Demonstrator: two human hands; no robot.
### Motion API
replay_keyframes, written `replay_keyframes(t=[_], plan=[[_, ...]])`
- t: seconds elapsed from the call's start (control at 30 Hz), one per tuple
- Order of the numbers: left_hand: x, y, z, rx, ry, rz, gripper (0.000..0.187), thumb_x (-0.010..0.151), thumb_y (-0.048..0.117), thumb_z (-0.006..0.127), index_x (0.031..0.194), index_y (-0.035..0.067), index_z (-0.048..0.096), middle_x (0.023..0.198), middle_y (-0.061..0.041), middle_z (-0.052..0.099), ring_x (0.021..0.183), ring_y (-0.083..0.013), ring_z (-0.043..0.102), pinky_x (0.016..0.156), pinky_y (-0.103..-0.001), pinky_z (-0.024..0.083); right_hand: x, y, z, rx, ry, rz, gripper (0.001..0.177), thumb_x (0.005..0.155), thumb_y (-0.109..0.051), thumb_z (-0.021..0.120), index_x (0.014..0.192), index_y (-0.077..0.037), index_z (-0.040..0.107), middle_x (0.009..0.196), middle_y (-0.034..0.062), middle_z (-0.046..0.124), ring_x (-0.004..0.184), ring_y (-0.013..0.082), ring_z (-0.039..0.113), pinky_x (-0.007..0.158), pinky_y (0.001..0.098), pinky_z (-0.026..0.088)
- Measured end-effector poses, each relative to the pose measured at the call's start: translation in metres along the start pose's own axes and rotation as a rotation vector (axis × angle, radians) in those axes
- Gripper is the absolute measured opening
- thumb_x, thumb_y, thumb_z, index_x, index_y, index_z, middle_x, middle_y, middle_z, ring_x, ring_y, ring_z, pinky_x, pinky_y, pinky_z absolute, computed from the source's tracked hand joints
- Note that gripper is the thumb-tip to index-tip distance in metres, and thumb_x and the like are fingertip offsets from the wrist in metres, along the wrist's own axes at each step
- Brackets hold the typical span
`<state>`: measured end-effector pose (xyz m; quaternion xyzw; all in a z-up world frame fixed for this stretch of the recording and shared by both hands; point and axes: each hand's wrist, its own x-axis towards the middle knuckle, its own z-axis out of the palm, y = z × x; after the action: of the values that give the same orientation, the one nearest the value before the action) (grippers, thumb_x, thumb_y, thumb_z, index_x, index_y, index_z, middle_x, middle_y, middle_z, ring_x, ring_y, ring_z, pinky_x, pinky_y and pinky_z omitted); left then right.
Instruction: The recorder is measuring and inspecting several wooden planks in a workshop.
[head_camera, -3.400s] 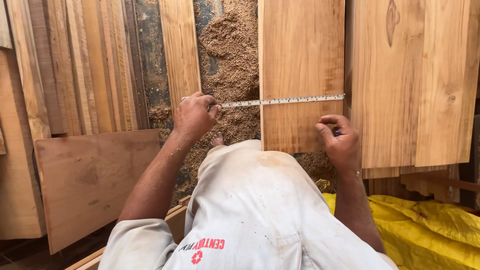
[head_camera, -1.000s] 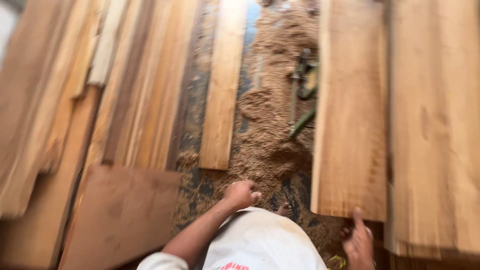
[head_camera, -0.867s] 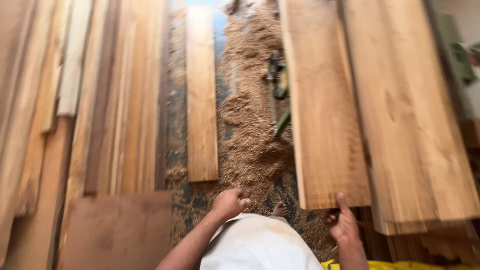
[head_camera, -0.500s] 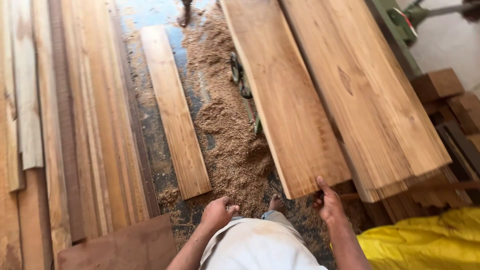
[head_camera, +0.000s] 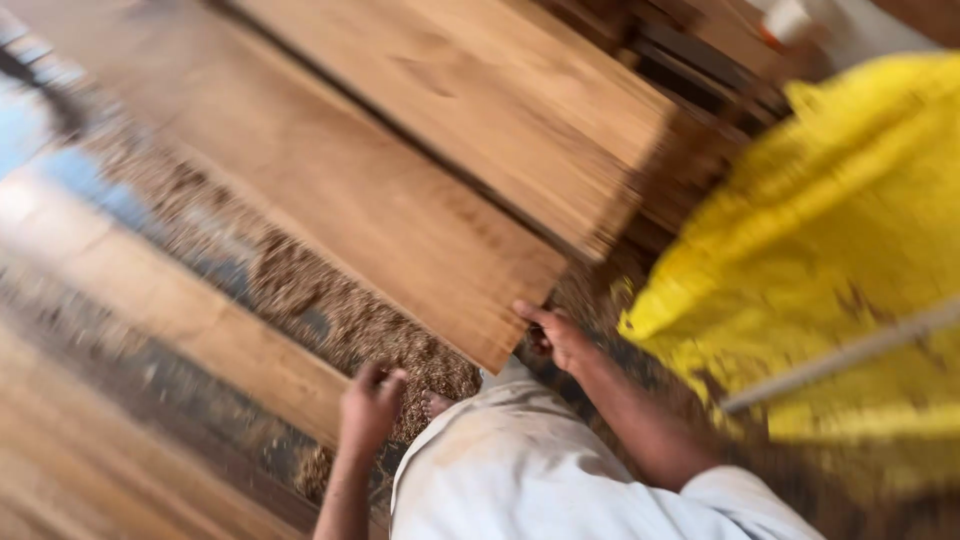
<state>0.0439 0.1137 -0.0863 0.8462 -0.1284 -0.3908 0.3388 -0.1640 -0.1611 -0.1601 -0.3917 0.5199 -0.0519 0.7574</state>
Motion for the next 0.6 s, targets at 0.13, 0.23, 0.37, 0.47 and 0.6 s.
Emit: replay_keyframes(t=[0.13,0.23,0.37,0.47,0.6], plan=[[0.053,0.003,-0.012,0.063,0.039,0.044,0.045,0.104,0.034,0.065,0.137,0.003,0.067,0.123,-0.021,0.073,0.099,-0.0304,0.074,0.085,-0.033,0.061,-0.002,0.031,-0.03,0.016,0.019,-0.018,0.052,0.072,-0.054,0.091,0.08,-0.01,0.063,0.059,-0.0007,0.054,0.046,0.0115,0.051,0.043,0.029,0.049],[0.065,0.048,-0.028,-0.154,0.163,0.155,0.078,0.094,0.03,0.067,0.161,0.012,0.03,0.155,-0.017,0.046,0.116,-0.0252,0.062,0.084,-0.032,0.06,-0.027,0.027,-0.033,0.029,0.024,0.016,0.055,0.07,-0.052,0.091,0.094,-0.007,0.068,0.067,-0.0003,0.058,0.052,0.0104,0.052,0.047,0.029,0.05],[0.115,0.031,-0.019,-0.163,0.158,0.279,0.093,0.097,0.026,0.075,0.164,0.007,0.014,0.161,-0.024,0.031,0.127,-0.0286,0.052,0.086,-0.036,0.054,-0.054,0.003,-0.032,0.002,-0.04,-0.015,0.061,0.063,-0.047,0.088,0.11,-0.015,0.066,0.08,-0.0007,0.07,0.065,0.0092,0.062,0.057,0.0281,0.055],[0.1,0.054,-0.013,-0.194,0.169,0.159,0.096,0.098,0.026,0.076,0.167,0.007,0.012,0.135,-0.029,0.053,0.101,-0.0292,0.05,0.075,-0.039,0.049,-0.03,0.038,-0.067,-0.06,-0.074,0.008,0.056,0.067,-0.044,0.087,0.108,-0.012,0.066,0.079,0.0009,0.068,0.064,0.0103,0.058,0.055,0.0278,0.049],[0.126,0.025,-0.001,-0.222,0.102,-0.01,0.066,0.1,0.036,0.07,0.154,0.003,0.052,0.102,-0.015,0.077,0.074,-0.0181,0.066,0.072,-0.038,0.059,-0.041,0.016,-0.056,-0.146,0.028,0.081,0.039,0.076,-0.039,0.083,0.093,-0.005,0.072,0.066,-0.0013,0.066,0.053,0.0103,0.053,0.049,0.0295,0.04]])
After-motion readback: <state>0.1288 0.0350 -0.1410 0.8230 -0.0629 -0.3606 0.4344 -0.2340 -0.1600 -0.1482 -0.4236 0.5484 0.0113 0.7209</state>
